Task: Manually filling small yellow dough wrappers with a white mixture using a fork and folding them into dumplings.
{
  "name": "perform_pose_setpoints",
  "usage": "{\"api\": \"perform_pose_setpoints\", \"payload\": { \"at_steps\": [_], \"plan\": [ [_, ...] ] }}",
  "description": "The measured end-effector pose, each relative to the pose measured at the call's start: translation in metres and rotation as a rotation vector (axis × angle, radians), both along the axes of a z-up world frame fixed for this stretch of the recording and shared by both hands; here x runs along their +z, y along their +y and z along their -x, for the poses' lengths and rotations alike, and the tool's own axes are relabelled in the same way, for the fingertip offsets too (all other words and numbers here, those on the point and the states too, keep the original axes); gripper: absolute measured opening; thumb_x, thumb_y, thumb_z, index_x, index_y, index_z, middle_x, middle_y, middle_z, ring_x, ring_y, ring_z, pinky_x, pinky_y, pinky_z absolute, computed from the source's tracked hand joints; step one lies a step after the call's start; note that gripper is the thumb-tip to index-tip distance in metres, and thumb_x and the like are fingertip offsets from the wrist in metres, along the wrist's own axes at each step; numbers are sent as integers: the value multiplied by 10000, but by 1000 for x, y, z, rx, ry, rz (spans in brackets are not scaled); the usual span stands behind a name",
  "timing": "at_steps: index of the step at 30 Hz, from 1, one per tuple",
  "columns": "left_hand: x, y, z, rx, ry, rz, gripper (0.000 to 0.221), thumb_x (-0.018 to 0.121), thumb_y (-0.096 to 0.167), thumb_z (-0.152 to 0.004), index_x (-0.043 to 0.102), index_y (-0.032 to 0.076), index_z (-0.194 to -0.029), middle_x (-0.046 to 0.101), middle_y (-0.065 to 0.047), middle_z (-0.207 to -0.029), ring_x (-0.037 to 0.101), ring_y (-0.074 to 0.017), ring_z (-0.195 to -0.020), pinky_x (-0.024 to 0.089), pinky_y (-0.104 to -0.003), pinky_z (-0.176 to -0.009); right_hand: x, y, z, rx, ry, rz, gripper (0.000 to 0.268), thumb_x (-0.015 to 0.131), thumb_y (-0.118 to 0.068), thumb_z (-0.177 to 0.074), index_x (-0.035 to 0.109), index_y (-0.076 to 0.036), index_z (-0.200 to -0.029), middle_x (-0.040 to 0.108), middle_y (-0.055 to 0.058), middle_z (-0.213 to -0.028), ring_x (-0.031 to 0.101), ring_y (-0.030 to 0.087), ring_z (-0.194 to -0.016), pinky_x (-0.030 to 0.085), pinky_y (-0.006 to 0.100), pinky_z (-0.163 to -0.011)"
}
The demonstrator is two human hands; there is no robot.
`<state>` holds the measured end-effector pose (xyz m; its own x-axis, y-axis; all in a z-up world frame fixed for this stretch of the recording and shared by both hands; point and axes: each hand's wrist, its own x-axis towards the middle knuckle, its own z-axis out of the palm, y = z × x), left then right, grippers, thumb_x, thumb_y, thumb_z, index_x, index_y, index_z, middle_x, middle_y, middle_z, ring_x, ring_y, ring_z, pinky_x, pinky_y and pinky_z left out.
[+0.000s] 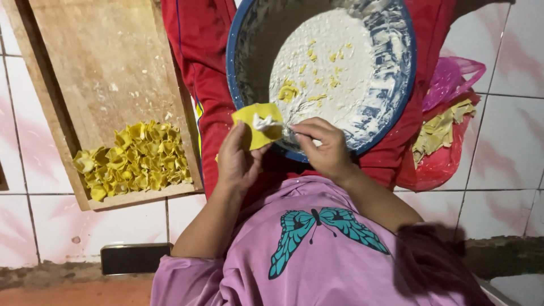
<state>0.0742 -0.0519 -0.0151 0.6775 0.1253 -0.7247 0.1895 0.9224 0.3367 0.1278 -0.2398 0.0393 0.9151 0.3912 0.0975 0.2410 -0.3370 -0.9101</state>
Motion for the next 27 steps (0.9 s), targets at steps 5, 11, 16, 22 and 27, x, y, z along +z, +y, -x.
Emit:
{"api": "perform_pose_setpoints", "payload": {
  "at_steps": [5,11,16,22,27],
  "plan": [
    [37,-8,-12,62,7,159,408,592,287,-1016,622,-3,-1302,672,-238,-1287,670,-406,-1162,536,-622,-998,-10,5,4,-60,-189,-23,229,745,76,-898,820,-43,-1079,751,99,-955,727,227,-783,591,328,-715],
    [34,3,-16,159,8,166,374,625,249,-992,650,-27,-1243,702,-244,-1202,708,-425,-1064,574,-641,-937,-17,-15,8,-77,-230,-11,158,728,88,-912,803,2,-1021,741,134,-906,722,278,-727,573,367,-655],
    [31,9,-13,151,-5,48,317,680,241,-958,677,-11,-1150,733,-241,-1107,745,-401,-954,632,-594,-831,-2,-23,3,-81,-234,10,113,683,54,-954,770,23,-1019,734,135,-901,711,295,-725,573,370,-661],
    [93,-3,-20,-75,-75,-24,329,675,316,-962,690,27,-1120,728,-155,-1034,742,-311,-893,668,-465,-694,10,-2,-3,44,-199,-69,313,865,-56,-817,746,-16,-1104,702,131,-962,705,303,-736,566,381,-644],
    [86,-4,-18,-206,-158,-68,340,642,350,-989,687,20,-922,677,-146,-805,709,-262,-731,652,-405,-618,14,8,-15,106,-267,-141,44,756,-46,-931,765,-21,-967,652,130,-973,648,258,-705,556,346,-651]
  ]
}}
